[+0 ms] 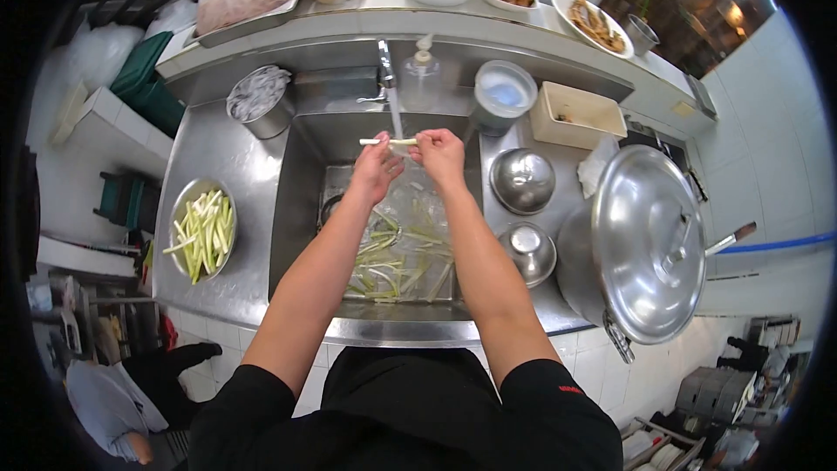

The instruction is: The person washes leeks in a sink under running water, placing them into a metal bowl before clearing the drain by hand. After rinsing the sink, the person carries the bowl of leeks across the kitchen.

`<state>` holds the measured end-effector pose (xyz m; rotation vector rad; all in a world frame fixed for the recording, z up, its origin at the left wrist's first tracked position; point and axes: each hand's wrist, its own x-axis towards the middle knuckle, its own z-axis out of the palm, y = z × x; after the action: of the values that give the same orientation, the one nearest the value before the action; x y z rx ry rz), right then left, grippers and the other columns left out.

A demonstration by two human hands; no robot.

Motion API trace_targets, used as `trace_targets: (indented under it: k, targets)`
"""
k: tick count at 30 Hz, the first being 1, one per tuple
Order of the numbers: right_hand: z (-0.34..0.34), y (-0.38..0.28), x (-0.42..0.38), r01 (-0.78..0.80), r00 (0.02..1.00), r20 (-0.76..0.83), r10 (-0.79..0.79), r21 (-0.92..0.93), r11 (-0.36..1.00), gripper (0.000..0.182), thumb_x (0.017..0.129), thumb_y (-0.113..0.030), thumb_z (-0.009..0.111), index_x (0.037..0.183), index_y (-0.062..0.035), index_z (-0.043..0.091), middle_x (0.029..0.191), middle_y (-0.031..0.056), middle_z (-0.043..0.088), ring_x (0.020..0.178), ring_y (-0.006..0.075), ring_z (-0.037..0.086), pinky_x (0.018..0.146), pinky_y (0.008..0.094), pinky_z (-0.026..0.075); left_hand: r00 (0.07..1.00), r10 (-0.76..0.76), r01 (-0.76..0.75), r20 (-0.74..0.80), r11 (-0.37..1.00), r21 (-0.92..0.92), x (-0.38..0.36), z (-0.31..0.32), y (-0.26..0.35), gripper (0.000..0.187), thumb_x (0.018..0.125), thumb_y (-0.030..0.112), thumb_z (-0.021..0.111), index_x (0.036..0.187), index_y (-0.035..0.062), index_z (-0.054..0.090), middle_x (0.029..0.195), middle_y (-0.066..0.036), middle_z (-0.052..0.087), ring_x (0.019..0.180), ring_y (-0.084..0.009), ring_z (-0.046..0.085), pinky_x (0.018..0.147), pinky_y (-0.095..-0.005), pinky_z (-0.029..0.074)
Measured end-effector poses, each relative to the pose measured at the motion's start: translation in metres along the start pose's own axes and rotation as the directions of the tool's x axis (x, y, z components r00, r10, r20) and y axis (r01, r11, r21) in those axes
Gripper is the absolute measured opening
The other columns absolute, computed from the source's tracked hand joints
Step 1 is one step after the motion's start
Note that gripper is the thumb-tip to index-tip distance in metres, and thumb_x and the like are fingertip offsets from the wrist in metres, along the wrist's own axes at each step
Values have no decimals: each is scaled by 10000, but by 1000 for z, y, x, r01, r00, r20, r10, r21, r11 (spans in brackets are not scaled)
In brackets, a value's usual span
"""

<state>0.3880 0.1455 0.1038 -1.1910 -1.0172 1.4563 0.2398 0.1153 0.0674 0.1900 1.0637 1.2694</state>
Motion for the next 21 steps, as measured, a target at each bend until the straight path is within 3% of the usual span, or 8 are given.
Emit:
trace_targets:
  k: [7,11,14,17,18,19,20,21]
  targets:
    - [2,5,11,90,921,380,85,-420,903,190,942,-176,665,960,14,655,794,71,702,659,130,664,573,280,538,933,357,-324,54,762,560,4,-5,17,348,947,373,698,866,34,712,725,-17,671,575,-104,572,538,-258,452]
    - [16,-12,24,132,854,458,247,-649,749,260,980,-214,569,964,32,652,749,78,692,551,132,617,503,301,516,968,216,-225,127,527,820,-1,-32,37,494,957,464,639,1083,-6,721,910,-106,740,798,-199,697,725,-335,543]
    - [27,-24,38,-59,900,336,278,-537,841,182,986,-109,502,1075,33,572,808,105,661,597,161,635,490,302,509,878,286,-347,384,-173,922,-8,-100,20,559,947,469,615,1274,18,651,1108,-193,726,1041,-323,693,934,-395,526]
    - [43,-22,45,-111,939,276,207,-327,939,167,965,-91,508,1057,30,578,806,116,658,594,172,630,492,312,511,996,34,-63,80,-339,939,-38,-139,65,503,914,308,601,1344,45,601,1307,-228,622,1209,-398,589,1050,-448,460]
    - [47,-15,48,-102,958,233,166,-264,959,167,953,-94,509,1040,30,581,789,119,657,559,172,615,479,314,502,974,204,-20,101,-364,931,-53,-149,72,423,879,190,605,1276,49,645,1272,-230,634,1172,-387,603,1030,-463,470]
    - [51,-8,51,-89,974,187,128,-202,975,167,941,-97,511,1024,29,584,772,122,656,525,172,601,466,317,492,770,420,-246,480,-499,831,-44,-195,72,394,851,118,622,1240,72,662,1222,-202,659,1150,-384,609,1023,-476,468]
    - [48,8,55,-92,967,206,150,-266,959,164,937,-116,526,1002,17,595,751,114,650,523,167,591,463,313,478,646,527,-148,552,-623,768,-49,-218,74,508,816,117,668,1319,106,603,1321,-172,599,1229,-394,544,1067,-514,412]
    - [40,34,60,-92,959,225,172,-330,940,162,933,-136,540,980,5,606,731,105,645,522,161,581,460,310,463,704,549,-55,451,-591,805,-64,-224,79,588,829,147,673,1397,123,524,1426,-166,503,1316,-411,451,1106,-548,351]
